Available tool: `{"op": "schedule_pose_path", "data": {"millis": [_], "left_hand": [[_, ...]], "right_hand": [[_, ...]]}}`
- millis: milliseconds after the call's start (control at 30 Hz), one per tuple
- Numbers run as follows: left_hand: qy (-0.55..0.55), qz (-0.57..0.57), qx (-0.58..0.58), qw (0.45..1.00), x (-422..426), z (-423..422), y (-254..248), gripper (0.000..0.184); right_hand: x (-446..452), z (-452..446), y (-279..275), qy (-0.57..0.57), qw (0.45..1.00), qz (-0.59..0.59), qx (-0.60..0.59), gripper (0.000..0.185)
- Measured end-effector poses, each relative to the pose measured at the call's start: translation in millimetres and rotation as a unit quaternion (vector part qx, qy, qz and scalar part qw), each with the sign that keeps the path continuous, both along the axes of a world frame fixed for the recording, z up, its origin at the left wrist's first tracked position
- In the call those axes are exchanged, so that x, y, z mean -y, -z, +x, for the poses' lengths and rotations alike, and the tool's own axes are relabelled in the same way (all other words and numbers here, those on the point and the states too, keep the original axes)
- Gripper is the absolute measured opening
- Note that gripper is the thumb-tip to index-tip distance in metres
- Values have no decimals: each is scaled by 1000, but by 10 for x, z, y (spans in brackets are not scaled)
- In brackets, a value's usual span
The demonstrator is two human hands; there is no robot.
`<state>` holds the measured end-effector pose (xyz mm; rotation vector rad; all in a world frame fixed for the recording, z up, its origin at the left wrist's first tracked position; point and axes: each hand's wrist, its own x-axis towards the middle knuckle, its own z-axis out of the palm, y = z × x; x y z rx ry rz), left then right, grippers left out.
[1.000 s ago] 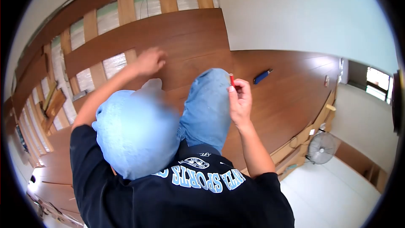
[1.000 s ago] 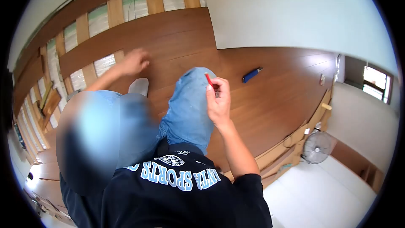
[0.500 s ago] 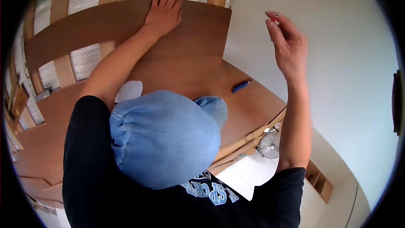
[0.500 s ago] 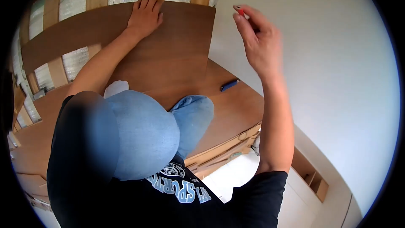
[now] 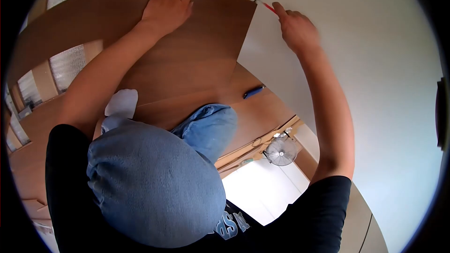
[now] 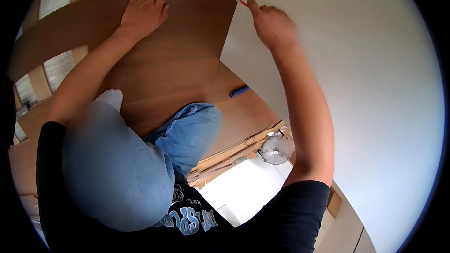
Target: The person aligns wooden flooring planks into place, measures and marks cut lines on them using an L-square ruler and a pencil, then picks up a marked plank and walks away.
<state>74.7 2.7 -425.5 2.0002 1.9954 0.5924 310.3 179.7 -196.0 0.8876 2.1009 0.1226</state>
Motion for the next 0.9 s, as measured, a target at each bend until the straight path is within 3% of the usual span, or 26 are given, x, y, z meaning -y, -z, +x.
{"op": "schedule_pose_path", "data": {"millis": [67, 167, 300, 400, 467, 900], "left_hand": [[-1, -12, -3, 1000, 13, 9, -22, 52], [-15, 11, -12, 1000, 20, 29, 2, 51], [-19, 28, -16, 999, 23, 12, 8, 49], [25, -36, -13, 999, 29, -28, -114, 64], [19, -11, -8, 1000, 33, -30, -152, 49], [15, -21, -6, 1000, 27, -14, -139, 50]], "right_hand": [[-54, 92, 177, -151, 988, 18, 12, 19], [-13, 130, 317, -188, 979, 78, 24, 15], [-60, 229, 470, -211, 974, 77, 39, 15], [-50, 245, 511, -208, 973, 88, 38, 15], [-55, 253, 517, -200, 975, 88, 41, 16], [12, 266, 643, -190, 975, 111, 26, 19]]}}
